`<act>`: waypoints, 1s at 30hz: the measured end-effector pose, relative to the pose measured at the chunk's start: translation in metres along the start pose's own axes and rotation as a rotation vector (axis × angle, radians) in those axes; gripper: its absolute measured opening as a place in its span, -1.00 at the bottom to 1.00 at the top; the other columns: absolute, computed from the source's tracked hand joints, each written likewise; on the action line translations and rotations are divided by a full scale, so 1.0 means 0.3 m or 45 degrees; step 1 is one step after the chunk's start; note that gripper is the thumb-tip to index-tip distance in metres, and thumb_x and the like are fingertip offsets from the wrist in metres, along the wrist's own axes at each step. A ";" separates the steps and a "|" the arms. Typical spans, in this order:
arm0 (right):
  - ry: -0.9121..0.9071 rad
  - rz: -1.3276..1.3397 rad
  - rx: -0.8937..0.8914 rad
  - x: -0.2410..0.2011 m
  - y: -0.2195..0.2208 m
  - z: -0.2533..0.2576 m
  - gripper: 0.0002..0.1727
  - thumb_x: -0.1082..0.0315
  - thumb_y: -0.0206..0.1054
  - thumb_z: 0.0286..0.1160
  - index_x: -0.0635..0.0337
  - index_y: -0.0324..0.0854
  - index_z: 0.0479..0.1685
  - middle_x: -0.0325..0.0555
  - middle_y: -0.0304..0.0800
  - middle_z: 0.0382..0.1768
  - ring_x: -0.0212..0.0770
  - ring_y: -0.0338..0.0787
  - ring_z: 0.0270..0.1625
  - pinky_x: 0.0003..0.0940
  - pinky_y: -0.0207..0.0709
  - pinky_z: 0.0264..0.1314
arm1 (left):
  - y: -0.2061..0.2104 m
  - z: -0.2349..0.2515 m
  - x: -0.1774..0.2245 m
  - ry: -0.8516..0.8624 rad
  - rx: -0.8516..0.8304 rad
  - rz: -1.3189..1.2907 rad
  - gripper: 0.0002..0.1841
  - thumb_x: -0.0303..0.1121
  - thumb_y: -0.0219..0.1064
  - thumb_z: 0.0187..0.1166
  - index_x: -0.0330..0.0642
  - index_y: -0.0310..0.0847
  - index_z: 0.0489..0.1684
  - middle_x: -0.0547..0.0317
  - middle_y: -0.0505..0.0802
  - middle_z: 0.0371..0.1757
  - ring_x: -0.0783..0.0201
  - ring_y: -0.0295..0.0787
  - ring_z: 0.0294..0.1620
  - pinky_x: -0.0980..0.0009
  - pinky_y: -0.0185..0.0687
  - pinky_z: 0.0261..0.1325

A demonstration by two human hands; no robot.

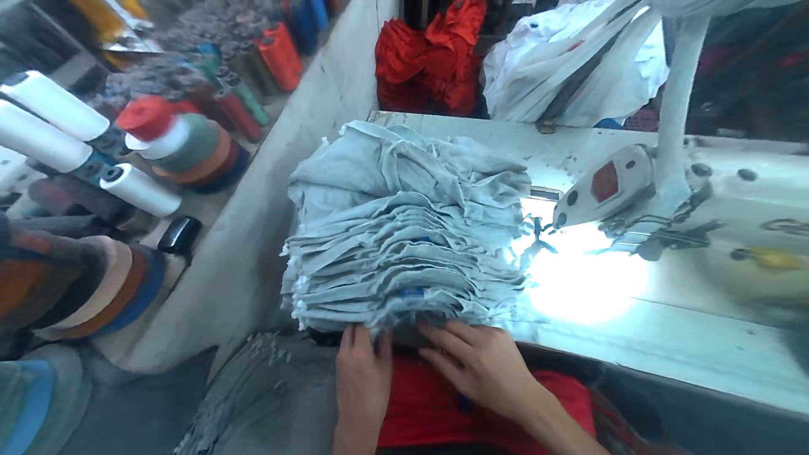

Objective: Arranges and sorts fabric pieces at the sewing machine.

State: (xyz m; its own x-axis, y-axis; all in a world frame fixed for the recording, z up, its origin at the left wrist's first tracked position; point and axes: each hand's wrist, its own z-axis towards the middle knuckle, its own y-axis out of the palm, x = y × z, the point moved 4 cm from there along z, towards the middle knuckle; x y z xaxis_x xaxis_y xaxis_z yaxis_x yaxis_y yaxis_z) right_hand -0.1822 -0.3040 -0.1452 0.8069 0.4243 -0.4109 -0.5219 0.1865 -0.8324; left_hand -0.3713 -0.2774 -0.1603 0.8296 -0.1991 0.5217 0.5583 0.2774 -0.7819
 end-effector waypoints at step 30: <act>1.062 -0.539 0.714 0.743 -0.333 -0.611 -0.50 -0.09 0.20 0.56 -0.07 0.84 0.25 -0.08 0.86 -0.30 -0.05 0.78 -0.57 -0.02 0.57 -0.65 | 0.287 0.983 0.942 0.499 -0.759 -0.014 -0.63 -0.11 0.28 0.74 -0.20 0.72 0.25 -0.04 0.85 0.16 0.11 0.78 0.18 0.02 0.63 0.31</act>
State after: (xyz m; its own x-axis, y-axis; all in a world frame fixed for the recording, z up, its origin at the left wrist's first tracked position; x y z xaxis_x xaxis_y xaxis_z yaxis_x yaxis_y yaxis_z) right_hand 0.1006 -0.3906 -0.2218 0.7738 -0.4647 -0.4305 -0.0389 0.6434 -0.7645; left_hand -0.0855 -0.0326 0.0206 0.6968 -0.5529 0.4570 0.3726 -0.2654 -0.8892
